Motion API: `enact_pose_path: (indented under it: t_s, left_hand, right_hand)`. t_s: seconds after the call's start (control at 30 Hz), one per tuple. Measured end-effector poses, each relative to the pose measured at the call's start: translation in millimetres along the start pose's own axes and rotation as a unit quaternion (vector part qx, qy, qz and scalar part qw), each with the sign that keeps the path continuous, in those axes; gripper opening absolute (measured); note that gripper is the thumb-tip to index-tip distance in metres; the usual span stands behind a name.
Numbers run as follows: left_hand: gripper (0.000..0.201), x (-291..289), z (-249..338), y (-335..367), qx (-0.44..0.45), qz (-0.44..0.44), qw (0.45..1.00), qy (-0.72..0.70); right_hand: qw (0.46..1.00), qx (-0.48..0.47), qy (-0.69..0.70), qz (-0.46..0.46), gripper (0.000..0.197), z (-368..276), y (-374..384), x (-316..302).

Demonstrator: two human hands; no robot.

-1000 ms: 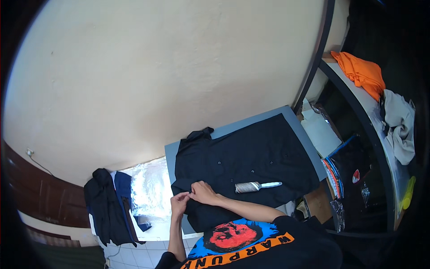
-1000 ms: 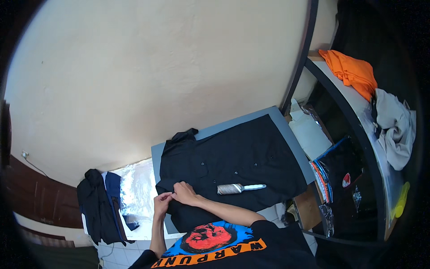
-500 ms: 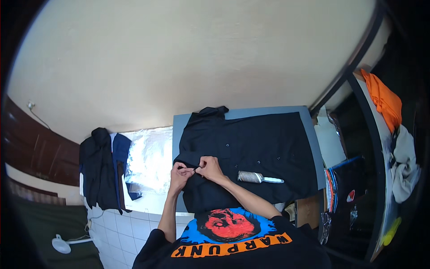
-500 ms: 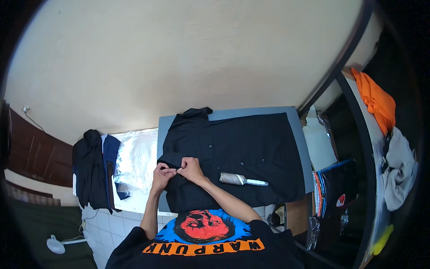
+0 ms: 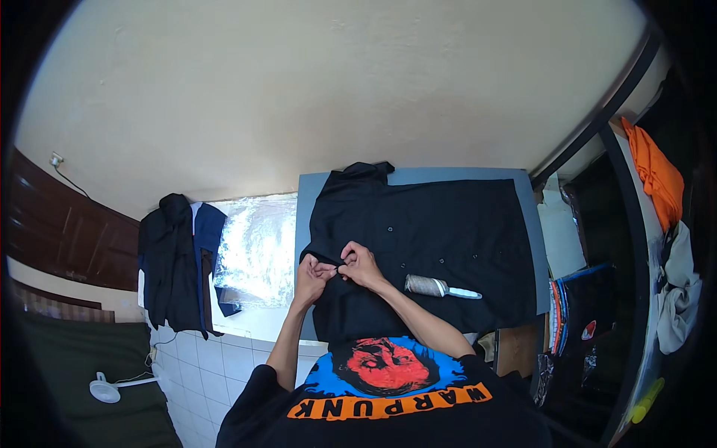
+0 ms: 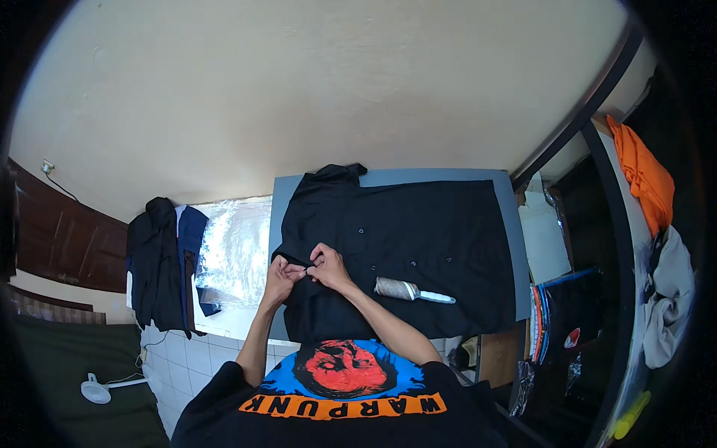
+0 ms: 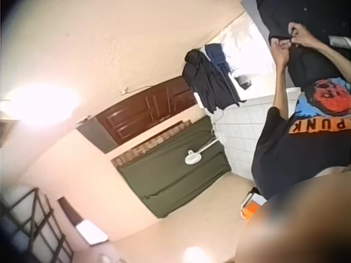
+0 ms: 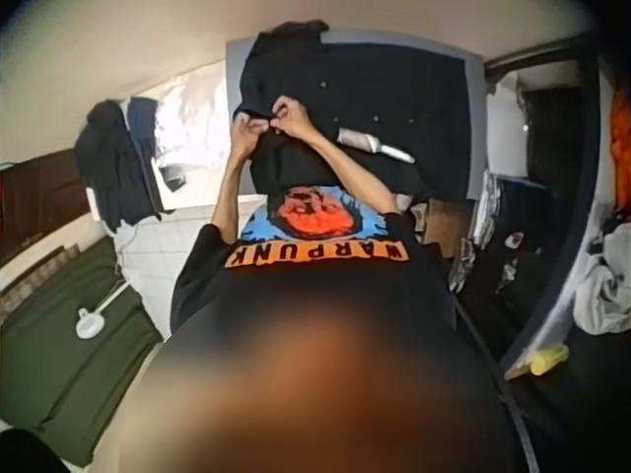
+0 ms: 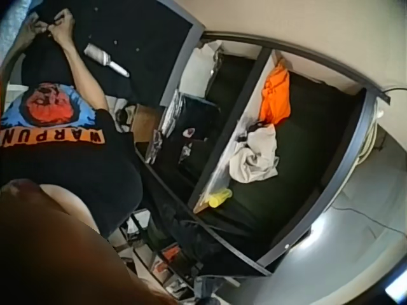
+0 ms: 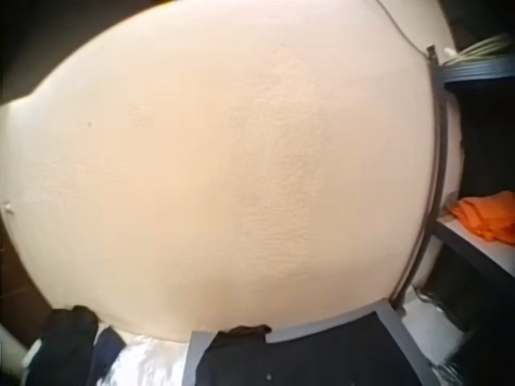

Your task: Using a lint roller to remove hair and debris from a black garment on a workbench.

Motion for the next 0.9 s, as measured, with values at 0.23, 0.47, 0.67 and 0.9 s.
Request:
enact_pose_path:
  t_s: [0.23,0.47,0.67,0.9]
  left_hand:
    - [0.046,2,0,2,0.018,-0.003,1.0,-0.001]
    - [0.045,-1,4,3,-0.006,0.0,1.0,-0.014]
    - [0.044,0,0,3,-0.002,0.009,1.0,0.0]
    - [0.043,4,4,2,-0.042,-0.007,0.999,-0.021]
  right_hand:
    - [0.997,-0.069,-0.025,-0.021,0.023,5,2,-7]
    - [0.972,0.08,0.189,-0.112,0.025,3,8,-21]
    - [0.984,0.084,0.125,-0.098,0.023,3,5,-20]
    - [0.982,0.049,0.145,-0.107,0.019,15,13,-19]
Point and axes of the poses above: each hand's wrist, its own y-axis towards the middle knuckle, its own x-axis out of the palm, z = x × y, the point moved 2 cm from there along y, towards the middle knuckle, and after that the axes turned 3 degrees about z, right-handed, at the moved point
